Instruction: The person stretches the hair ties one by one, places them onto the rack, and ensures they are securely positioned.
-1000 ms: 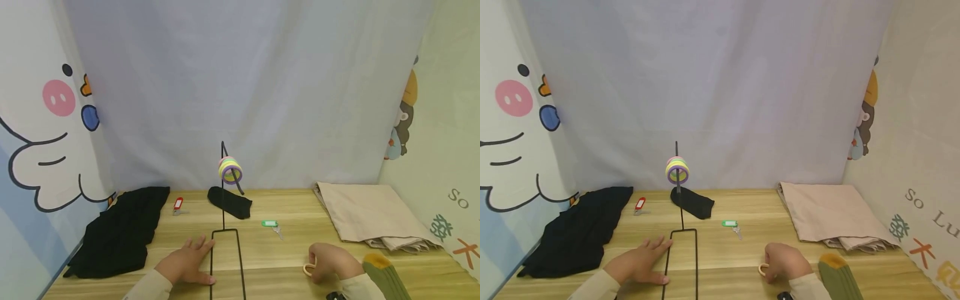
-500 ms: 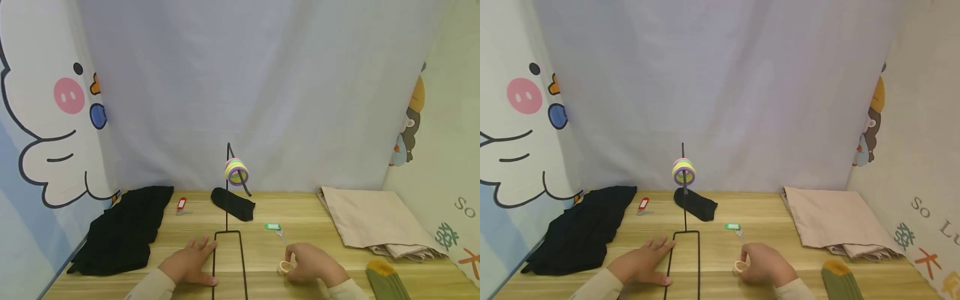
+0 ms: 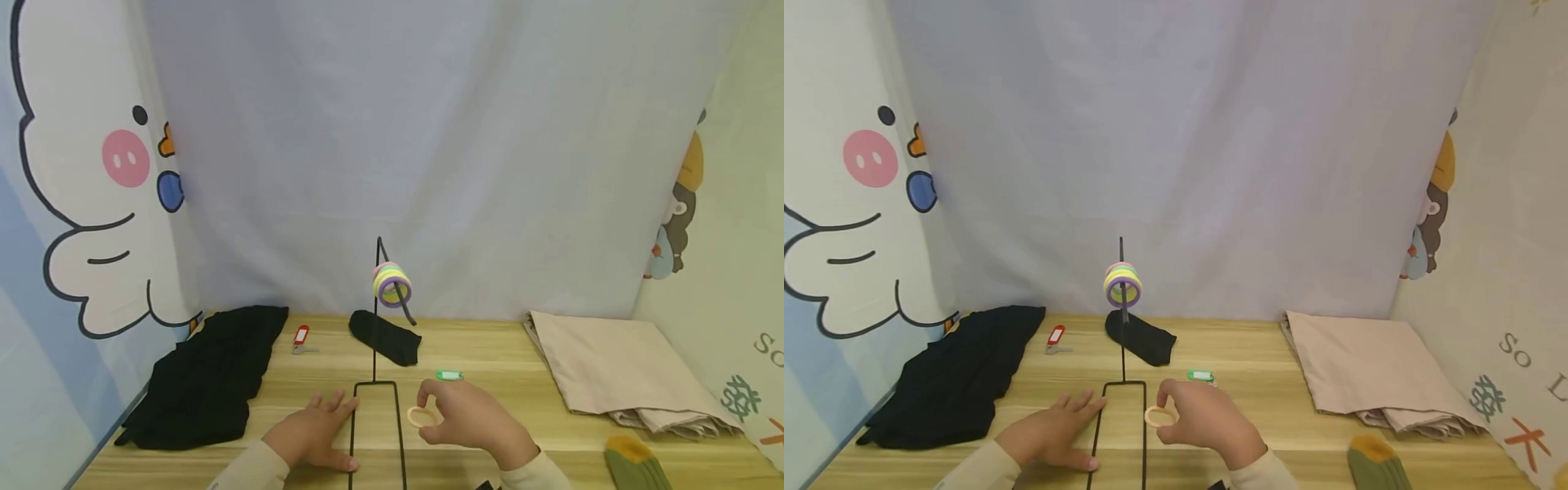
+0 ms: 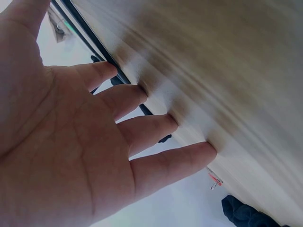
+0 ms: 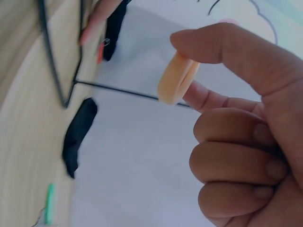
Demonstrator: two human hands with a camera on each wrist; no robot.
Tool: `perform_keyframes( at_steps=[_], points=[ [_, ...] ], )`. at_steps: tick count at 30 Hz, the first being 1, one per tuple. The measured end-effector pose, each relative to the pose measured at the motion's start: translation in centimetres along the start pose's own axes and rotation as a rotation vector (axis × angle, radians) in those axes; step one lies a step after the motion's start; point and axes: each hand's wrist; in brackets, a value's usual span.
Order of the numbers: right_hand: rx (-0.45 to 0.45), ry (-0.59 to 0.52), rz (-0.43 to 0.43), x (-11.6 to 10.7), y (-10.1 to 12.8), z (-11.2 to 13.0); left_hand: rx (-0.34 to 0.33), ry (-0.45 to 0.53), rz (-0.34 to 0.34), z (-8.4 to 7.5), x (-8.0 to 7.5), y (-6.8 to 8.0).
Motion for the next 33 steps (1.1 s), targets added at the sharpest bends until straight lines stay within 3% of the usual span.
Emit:
perform_keyframes(
  at_steps=[4,8,13,16,19,22,24,26,33],
  points=[
    [-0.066,0.024,-0.056,-0.5,0.5,2.1,-0.005,-0.001,0.004,0.1,0.1,0.0],
    [-0.178,0.064,-0.182,-1.1,1.3,4.0,-0.015,0.0,0.006,0.1,0.0,0.0],
    [-0.303,0.023,-0.337,-2.0,2.7,6.1,-0.016,0.008,0.0,-0.1,-0.2,0.2],
    [-0.418,-0.011,-0.526,-2.4,3.5,7.1,-0.015,0.009,0.0,-0.3,-0.3,0.2],
    [-0.543,-0.086,-0.79,-2.6,3.8,7.9,-0.01,0.011,0.004,-0.3,-0.3,0.3],
    [-0.608,-0.157,-1.035,-3.1,3.5,8.6,-0.008,0.01,0.007,-0.2,-0.4,0.3],
    [-0.615,-0.179,-1.14,-3.5,3.1,9.0,-0.008,0.009,0.008,-0.2,-0.4,0.3],
    [-0.597,-0.177,-1.189,-4.0,2.6,9.3,-0.009,0.006,0.009,-0.2,-0.4,0.3],
    [-0.456,-0.142,-1.169,-4.7,0.3,9.7,-0.005,-0.003,0.004,-0.2,-0.2,0.3]
  ],
)
Point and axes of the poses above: each hand's wrist, its own y-axis away from the middle knuckle, its own x-axis out of the palm, z = x × y, and after that the axes turned 5 degrees about x, right-handed
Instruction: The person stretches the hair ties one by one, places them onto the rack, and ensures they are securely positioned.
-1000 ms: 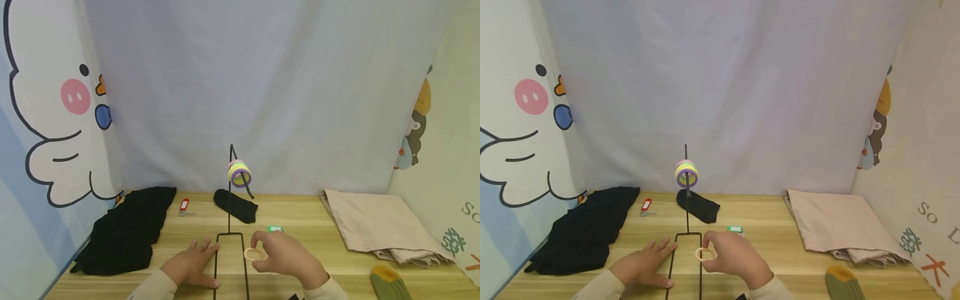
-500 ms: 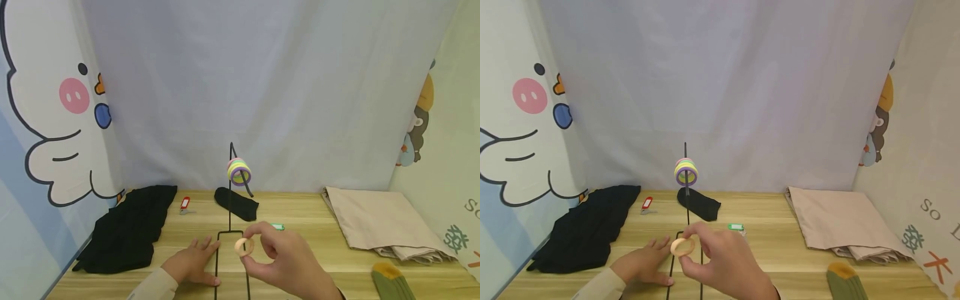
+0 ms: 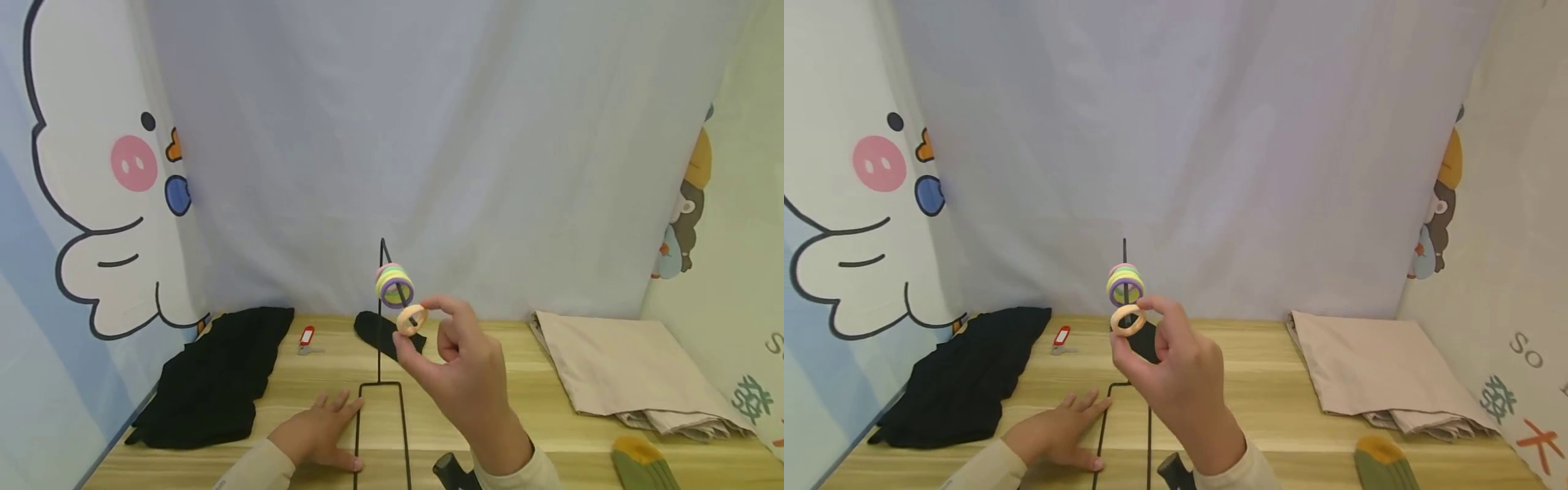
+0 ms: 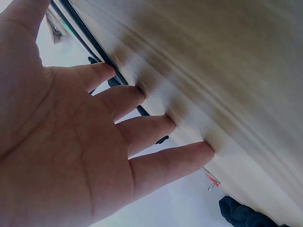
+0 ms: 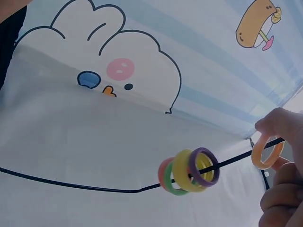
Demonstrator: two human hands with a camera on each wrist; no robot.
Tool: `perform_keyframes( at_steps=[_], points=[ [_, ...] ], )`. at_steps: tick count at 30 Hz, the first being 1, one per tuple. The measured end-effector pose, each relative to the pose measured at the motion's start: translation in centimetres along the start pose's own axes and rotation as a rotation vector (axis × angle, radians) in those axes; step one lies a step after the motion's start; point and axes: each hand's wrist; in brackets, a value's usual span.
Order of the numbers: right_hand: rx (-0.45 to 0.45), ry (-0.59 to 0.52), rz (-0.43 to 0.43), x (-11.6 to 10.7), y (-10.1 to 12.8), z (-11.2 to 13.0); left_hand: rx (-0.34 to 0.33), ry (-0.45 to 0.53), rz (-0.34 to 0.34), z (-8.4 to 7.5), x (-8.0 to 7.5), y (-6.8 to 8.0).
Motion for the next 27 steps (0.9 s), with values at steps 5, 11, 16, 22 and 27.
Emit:
perform_keyframes(
  at_steps=[5,11,16,22,27],
  points=[
    [0.044,0.131,-0.001,1.9,-0.2,-1.6,-0.004,-0.001,0.011,0.0,0.1,-0.3],
    [0.133,0.183,0.025,3.2,0.4,-2.8,-0.001,-0.007,0.021,0.1,0.4,-0.7],
    [0.181,0.158,0.056,3.3,1.8,-3.4,0.004,-0.017,0.007,0.5,0.5,-0.7],
    [0.296,0.15,0.099,3.1,3.5,-4.4,0.053,-0.01,-0.04,1.2,0.1,-0.7],
    [0.322,0.176,0.119,3.0,3.3,-5.6,0.086,-0.02,-0.061,2.0,-1.1,-1.6]
  ],
)
Point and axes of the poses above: each hand's wrist, its own y-axis away from the middle knuckle, its own x-axis out of the palm, z = x × y, and after that the axes turned 5 degrees about x, right-handed
